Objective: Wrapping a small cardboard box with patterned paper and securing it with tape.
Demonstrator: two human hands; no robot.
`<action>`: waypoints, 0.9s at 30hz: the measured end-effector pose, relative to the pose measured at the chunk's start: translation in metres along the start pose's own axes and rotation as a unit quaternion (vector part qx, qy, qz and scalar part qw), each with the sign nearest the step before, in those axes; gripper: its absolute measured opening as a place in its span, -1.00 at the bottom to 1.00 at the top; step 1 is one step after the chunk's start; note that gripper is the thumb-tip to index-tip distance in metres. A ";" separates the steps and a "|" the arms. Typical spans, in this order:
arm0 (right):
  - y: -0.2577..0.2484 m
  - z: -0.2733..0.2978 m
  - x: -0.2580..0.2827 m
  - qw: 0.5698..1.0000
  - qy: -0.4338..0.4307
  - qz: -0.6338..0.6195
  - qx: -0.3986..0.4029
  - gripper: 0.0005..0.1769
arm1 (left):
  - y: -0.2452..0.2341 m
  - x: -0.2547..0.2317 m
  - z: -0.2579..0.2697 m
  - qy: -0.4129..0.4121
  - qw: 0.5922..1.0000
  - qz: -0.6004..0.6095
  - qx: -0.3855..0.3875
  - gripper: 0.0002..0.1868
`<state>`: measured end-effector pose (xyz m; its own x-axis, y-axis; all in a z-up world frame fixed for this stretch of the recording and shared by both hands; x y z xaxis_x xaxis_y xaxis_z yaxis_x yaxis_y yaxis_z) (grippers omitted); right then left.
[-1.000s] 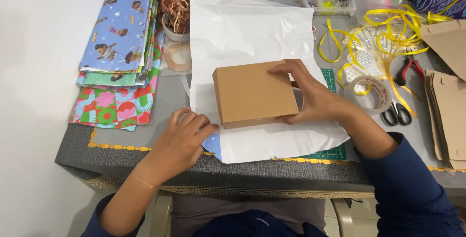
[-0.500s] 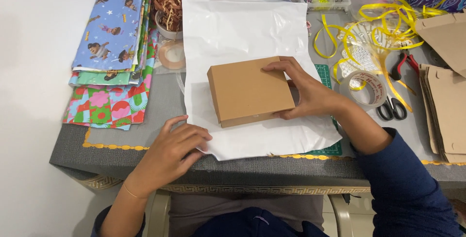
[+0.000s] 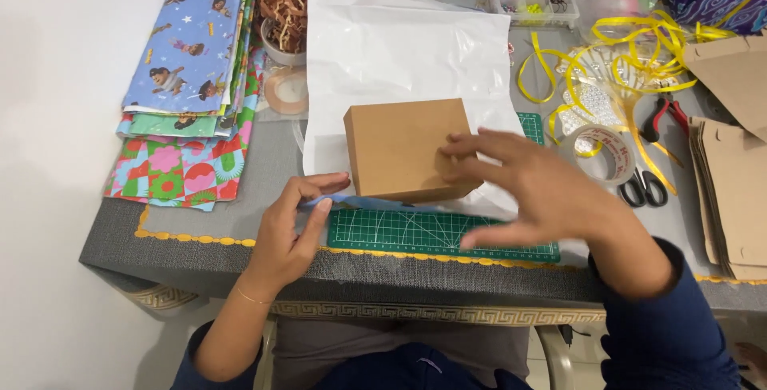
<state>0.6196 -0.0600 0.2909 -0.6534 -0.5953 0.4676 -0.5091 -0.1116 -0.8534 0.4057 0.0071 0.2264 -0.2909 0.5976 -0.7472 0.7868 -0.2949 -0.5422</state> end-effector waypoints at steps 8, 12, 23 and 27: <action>0.038 0.005 0.012 0.969 -0.025 0.239 -0.059 -0.75 | -0.006 0.014 0.002 -0.069 0.997 0.020 -0.039 -0.81; 0.027 0.000 0.015 0.971 -0.005 0.227 -0.081 -0.86 | -0.006 -0.029 0.008 0.105 0.954 -0.250 -0.124 -0.78; 0.010 -0.007 0.028 0.987 0.045 0.128 -0.090 -0.93 | 0.037 -0.073 -0.011 0.236 0.913 -0.328 -0.055 -0.92; 0.002 -0.008 0.017 0.990 0.088 0.049 -0.100 -0.90 | 0.034 -0.068 -0.021 0.211 0.936 -0.282 -0.020 -0.94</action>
Point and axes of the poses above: each hand's wrist, its own z-axis away from the middle knuckle, its own y-axis out of the palm, x = y × z, the point moved 10 cm from there along -z, towards the middle knuckle, and after that the axes turned 10 degrees about -z, right-handed, at the moved point
